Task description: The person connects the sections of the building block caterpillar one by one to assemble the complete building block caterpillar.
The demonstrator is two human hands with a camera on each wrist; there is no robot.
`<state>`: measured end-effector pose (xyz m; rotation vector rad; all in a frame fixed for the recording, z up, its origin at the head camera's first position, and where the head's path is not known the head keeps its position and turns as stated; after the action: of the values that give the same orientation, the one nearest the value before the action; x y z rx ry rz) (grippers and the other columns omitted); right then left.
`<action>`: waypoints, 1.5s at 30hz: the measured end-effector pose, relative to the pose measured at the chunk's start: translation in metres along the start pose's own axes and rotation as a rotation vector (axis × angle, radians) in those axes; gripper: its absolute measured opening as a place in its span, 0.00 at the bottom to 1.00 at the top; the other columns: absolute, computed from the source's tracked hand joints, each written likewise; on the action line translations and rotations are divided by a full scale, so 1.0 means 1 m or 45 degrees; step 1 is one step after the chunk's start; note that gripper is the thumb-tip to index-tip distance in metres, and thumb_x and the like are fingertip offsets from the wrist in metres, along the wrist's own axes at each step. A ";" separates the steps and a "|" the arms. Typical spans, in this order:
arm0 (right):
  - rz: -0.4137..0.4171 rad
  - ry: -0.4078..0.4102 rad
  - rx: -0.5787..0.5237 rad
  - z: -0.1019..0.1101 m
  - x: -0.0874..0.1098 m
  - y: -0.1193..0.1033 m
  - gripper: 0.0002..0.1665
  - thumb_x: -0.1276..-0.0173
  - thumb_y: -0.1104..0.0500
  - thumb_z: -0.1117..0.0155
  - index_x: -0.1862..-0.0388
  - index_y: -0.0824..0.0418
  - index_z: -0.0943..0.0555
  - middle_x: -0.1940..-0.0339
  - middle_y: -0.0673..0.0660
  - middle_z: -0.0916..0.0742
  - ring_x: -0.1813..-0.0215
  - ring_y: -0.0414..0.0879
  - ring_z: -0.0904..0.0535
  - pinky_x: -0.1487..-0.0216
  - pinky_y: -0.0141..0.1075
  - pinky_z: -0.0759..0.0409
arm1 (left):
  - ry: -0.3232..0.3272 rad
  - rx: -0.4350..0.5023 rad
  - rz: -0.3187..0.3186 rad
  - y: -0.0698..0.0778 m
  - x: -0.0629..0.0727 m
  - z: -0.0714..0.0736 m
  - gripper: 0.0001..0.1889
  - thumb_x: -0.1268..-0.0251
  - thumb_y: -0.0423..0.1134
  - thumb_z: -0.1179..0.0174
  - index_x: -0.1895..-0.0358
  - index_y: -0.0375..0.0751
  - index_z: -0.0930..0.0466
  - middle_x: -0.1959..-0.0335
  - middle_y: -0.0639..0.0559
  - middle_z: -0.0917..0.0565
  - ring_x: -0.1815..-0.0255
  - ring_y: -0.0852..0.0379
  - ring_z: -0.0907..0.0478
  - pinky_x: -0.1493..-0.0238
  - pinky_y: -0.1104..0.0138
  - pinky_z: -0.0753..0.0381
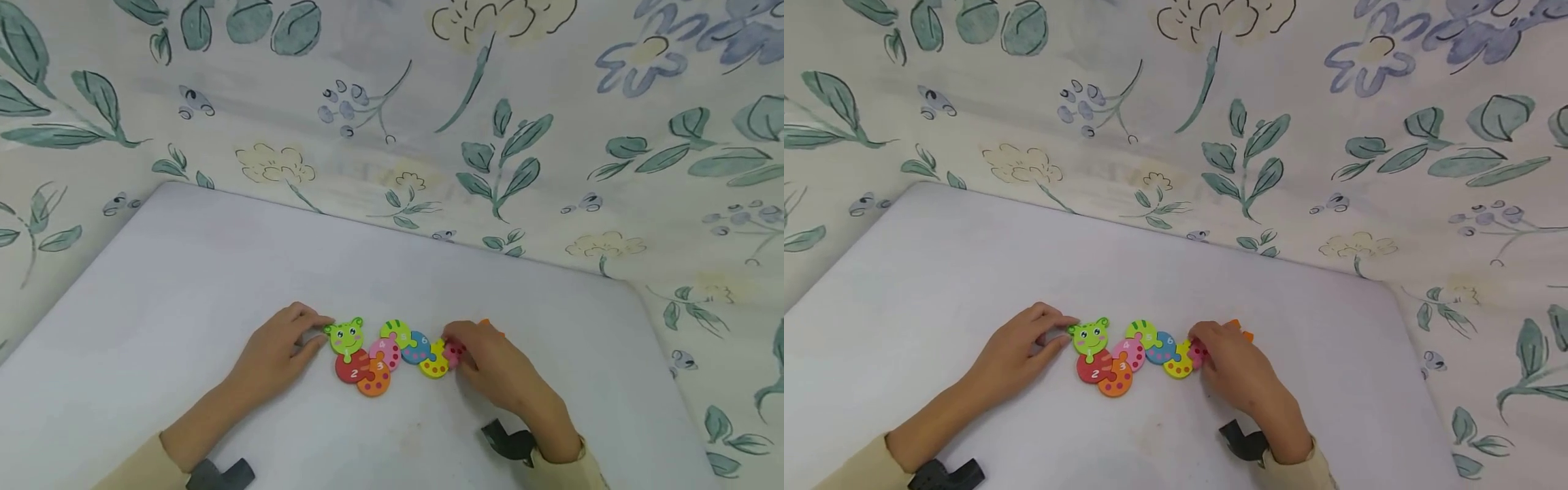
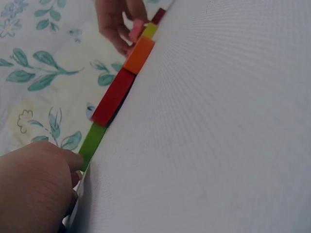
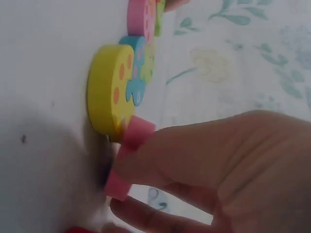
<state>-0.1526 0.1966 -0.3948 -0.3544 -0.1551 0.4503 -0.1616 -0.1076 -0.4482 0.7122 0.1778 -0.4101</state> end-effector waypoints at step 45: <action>0.010 0.038 0.328 -0.010 -0.006 -0.013 0.25 0.33 0.60 0.23 0.37 0.48 0.12 0.38 0.56 0.16 0.38 0.55 0.24 0.51 0.43 0.13 | -0.011 0.000 0.007 0.001 0.001 0.003 0.15 0.32 0.33 0.30 0.43 0.45 0.14 0.54 0.57 0.19 0.62 0.63 0.27 0.62 0.67 0.21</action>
<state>-0.1504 0.1800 -0.3997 -0.1089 -0.0656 0.4665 -0.1599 -0.1091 -0.4460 0.7106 0.1680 -0.4080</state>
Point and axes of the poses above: each hand's wrist, its own x-axis away from the middle knuckle, its own z-axis out of the back of the hand, y = z × x, the point moved 7 cm from there along -x, towards the middle knuckle
